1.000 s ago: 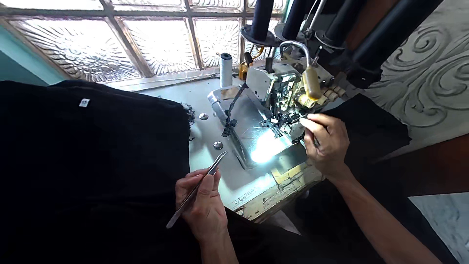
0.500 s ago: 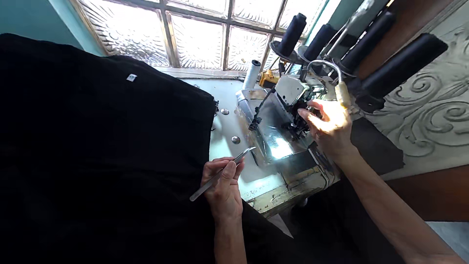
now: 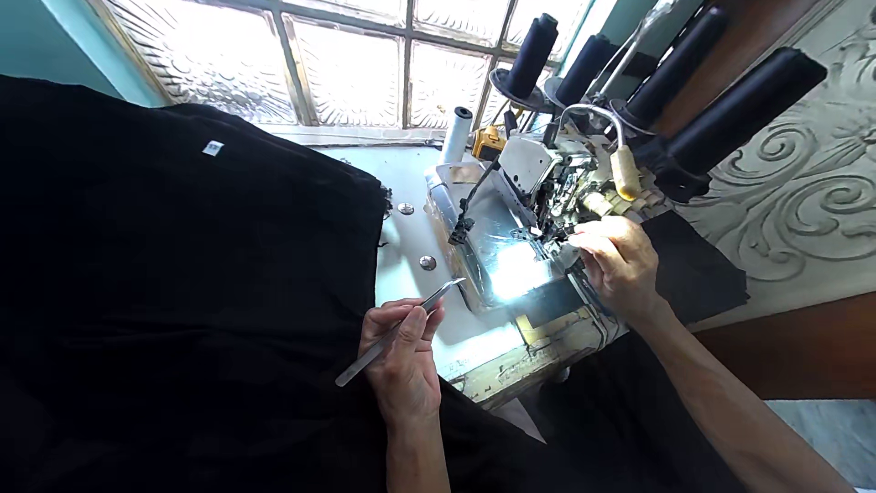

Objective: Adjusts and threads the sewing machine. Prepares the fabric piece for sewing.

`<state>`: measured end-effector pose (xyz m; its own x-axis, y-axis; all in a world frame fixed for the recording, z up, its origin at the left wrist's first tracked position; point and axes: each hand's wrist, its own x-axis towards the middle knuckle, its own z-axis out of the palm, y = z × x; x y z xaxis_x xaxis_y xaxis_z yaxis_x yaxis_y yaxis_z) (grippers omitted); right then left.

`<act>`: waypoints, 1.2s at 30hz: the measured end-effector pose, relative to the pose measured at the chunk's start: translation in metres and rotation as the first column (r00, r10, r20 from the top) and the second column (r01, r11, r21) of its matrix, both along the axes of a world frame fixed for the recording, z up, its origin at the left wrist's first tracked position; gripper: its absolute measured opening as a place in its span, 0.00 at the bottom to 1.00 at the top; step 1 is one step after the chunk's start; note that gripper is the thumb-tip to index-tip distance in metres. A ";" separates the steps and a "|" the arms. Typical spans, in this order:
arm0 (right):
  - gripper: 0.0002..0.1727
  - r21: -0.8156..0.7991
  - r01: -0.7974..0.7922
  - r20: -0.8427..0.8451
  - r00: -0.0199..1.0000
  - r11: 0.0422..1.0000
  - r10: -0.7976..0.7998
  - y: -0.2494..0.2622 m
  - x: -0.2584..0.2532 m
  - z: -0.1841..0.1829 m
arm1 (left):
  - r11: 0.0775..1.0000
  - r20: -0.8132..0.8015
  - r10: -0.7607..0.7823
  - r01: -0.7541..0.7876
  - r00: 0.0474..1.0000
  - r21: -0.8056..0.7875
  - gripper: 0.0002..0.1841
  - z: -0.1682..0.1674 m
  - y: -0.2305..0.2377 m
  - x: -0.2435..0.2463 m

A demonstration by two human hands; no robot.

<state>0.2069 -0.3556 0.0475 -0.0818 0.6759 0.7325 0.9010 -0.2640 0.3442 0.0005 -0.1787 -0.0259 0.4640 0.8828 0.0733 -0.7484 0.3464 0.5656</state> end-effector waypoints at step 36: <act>0.08 -0.135 -0.056 0.036 0.998 0.989 0.061 0.016 0.015 0.028 | 1.000 0.004 -0.016 0.016 1.000 0.012 0.08 -0.005 0.001 -0.002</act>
<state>0.2223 -0.3397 0.0751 -0.1510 0.7607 0.6313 0.8985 -0.1606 0.4085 -0.0012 -0.1774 -0.0312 0.4781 0.8742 0.0852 -0.7448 0.3521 0.5668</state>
